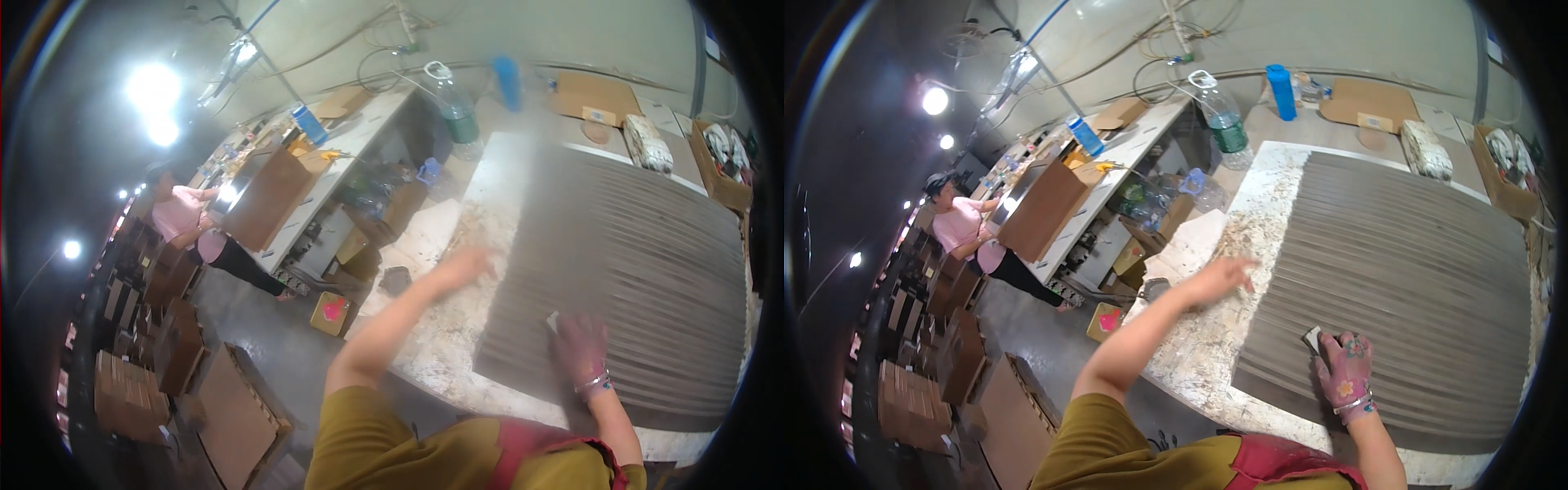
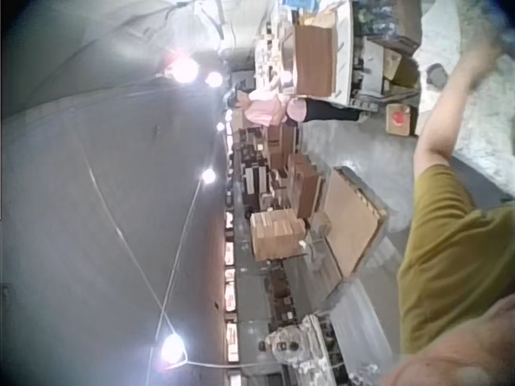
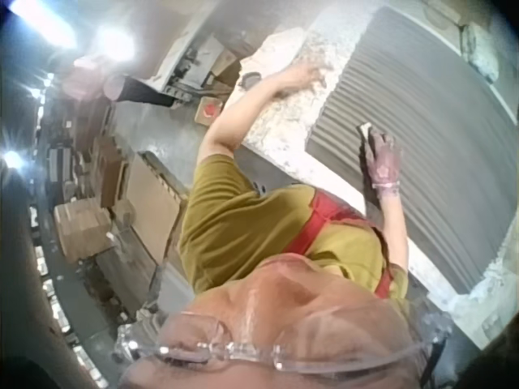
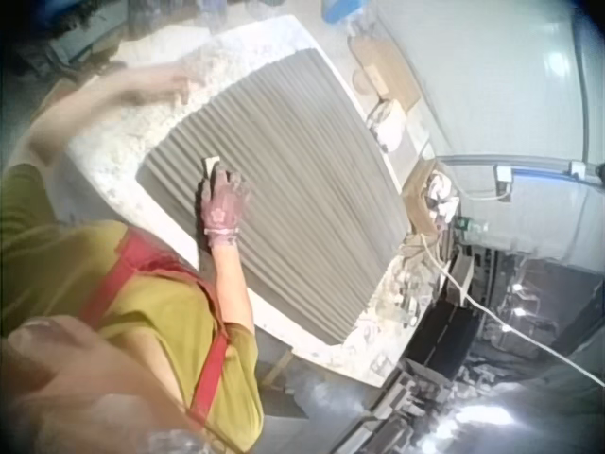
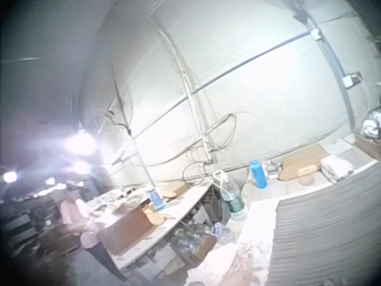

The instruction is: The person wipes a corrugated wooden panel with a cloth, handling a bottle and moving across the textured surface of the piece on a table.

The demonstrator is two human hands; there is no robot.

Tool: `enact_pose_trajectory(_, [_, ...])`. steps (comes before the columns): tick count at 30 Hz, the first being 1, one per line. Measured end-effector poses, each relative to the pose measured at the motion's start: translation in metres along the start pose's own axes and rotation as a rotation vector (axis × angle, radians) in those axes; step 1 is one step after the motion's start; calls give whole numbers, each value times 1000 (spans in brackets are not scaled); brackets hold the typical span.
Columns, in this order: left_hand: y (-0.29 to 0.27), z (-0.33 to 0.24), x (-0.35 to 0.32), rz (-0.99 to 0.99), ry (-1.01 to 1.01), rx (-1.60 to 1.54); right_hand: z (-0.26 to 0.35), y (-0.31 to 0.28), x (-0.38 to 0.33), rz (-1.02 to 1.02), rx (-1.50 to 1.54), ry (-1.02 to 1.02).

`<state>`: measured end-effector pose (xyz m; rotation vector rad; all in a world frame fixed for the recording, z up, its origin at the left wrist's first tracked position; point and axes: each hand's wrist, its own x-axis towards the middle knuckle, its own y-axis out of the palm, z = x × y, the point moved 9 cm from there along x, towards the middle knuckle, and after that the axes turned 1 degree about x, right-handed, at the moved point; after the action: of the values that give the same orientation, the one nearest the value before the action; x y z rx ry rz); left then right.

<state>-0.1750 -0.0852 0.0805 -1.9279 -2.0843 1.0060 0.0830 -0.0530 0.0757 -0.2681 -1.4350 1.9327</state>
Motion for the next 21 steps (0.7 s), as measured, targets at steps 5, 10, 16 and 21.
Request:
enact_pose_trajectory(5, [28,54,-58,15,-123,-152,3,-1,-2,-16,79,-57])
enact_pose_trajectory(10, [43,84,-87,-178,-39,-60,-10,11,-9,20,103,-4])
enact_pose_trajectory(16, [74,95,-122,-384,35,39,-3,5,-6,50,84,3])
enact_pose_trajectory(21, [106,98,-129,-378,95,-18,1,3,-5,33,28,-29])
